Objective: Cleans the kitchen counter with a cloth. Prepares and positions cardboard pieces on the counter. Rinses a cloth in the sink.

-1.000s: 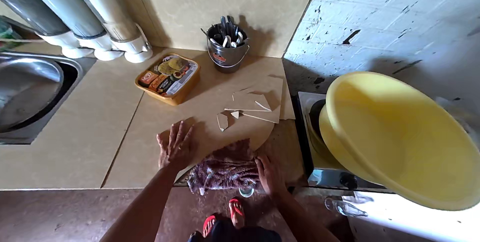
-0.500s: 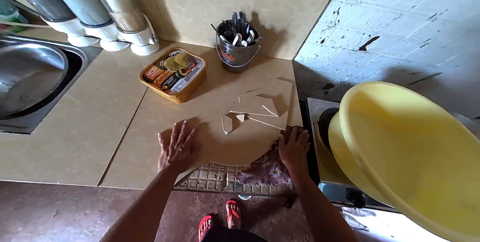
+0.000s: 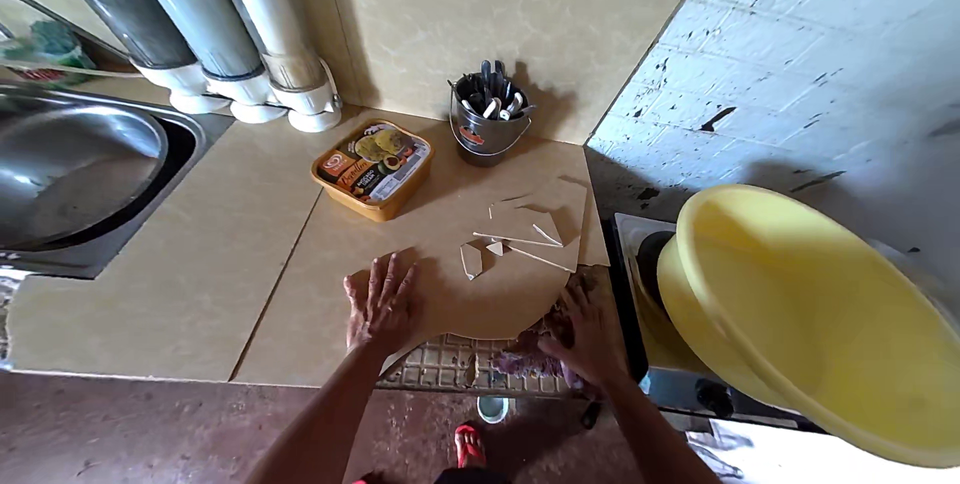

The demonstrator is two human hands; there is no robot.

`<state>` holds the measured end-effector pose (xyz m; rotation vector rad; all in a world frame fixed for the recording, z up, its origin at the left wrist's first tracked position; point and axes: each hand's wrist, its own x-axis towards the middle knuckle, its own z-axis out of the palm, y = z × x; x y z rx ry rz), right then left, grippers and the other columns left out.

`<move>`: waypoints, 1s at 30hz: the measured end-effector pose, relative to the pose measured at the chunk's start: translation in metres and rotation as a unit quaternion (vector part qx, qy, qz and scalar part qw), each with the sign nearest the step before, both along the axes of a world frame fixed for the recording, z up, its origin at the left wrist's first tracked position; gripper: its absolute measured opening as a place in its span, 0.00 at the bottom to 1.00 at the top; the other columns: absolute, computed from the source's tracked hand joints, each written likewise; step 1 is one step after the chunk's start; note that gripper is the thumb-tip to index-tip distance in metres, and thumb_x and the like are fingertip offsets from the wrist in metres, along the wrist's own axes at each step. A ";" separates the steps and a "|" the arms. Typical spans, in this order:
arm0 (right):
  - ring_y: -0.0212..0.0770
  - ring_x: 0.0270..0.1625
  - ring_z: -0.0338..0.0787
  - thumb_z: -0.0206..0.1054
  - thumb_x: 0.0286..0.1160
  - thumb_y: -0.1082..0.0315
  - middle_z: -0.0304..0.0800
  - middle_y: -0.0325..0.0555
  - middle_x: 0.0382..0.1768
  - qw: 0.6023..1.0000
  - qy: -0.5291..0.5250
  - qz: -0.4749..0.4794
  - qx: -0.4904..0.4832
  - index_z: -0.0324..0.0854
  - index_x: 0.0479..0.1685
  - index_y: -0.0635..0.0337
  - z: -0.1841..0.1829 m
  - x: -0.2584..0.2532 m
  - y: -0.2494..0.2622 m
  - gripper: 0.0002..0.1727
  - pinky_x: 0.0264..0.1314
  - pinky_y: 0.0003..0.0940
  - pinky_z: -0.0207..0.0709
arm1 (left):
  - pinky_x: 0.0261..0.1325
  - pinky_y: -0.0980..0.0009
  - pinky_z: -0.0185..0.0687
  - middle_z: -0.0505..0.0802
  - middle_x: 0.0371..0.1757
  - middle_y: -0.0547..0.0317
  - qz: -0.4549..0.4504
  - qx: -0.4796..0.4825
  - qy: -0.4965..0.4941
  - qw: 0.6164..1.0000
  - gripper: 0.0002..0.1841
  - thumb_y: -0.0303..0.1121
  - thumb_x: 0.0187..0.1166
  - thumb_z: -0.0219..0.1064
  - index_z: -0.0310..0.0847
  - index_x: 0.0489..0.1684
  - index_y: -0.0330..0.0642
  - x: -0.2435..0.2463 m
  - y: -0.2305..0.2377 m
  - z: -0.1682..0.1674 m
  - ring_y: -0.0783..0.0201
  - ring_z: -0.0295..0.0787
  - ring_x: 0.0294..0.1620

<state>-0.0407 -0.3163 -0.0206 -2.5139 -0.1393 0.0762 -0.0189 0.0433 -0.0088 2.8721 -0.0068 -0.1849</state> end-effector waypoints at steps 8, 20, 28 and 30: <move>0.74 0.83 0.69 0.61 0.84 0.67 0.67 0.78 0.80 0.964 -0.112 -0.242 0.015 0.75 0.75 0.74 0.029 -0.019 0.028 0.25 0.85 0.62 0.62 | 0.85 0.24 0.18 0.49 0.97 0.50 -0.015 -0.011 0.016 1.000 0.32 0.50 0.89 0.43 0.51 0.96 0.63 -0.001 0.004 0.005 0.39 0.31 0.97; 0.75 0.91 0.51 0.76 0.53 0.33 0.51 0.75 0.89 0.988 -0.023 -0.137 -0.063 0.62 0.87 0.70 -0.010 -0.040 0.074 0.63 0.91 0.68 0.43 | 0.85 0.24 0.17 0.46 0.98 0.52 -0.034 -0.013 0.084 0.996 0.33 0.52 0.90 0.46 0.49 0.96 0.60 0.002 0.012 0.022 0.40 0.27 0.97; 0.85 0.68 0.79 0.68 0.77 0.71 0.80 0.83 0.65 0.963 -0.176 -0.197 -0.058 0.83 0.60 0.79 -0.009 -0.072 0.156 0.19 0.71 0.75 0.70 | 0.90 0.32 0.15 0.48 0.98 0.50 -0.060 -0.067 0.075 0.993 0.34 0.52 0.90 0.43 0.51 0.96 0.53 0.004 0.022 0.022 0.40 0.27 0.98; 0.80 0.65 0.84 0.68 0.75 0.73 0.84 0.80 0.62 0.965 -0.181 -0.189 -0.023 0.83 0.58 0.82 -0.009 -0.079 0.167 0.18 0.72 0.68 0.74 | 0.90 0.33 0.14 0.47 0.98 0.50 -0.072 -0.101 0.083 0.989 0.34 0.52 0.89 0.45 0.53 0.95 0.51 0.004 0.029 0.023 0.41 0.25 0.98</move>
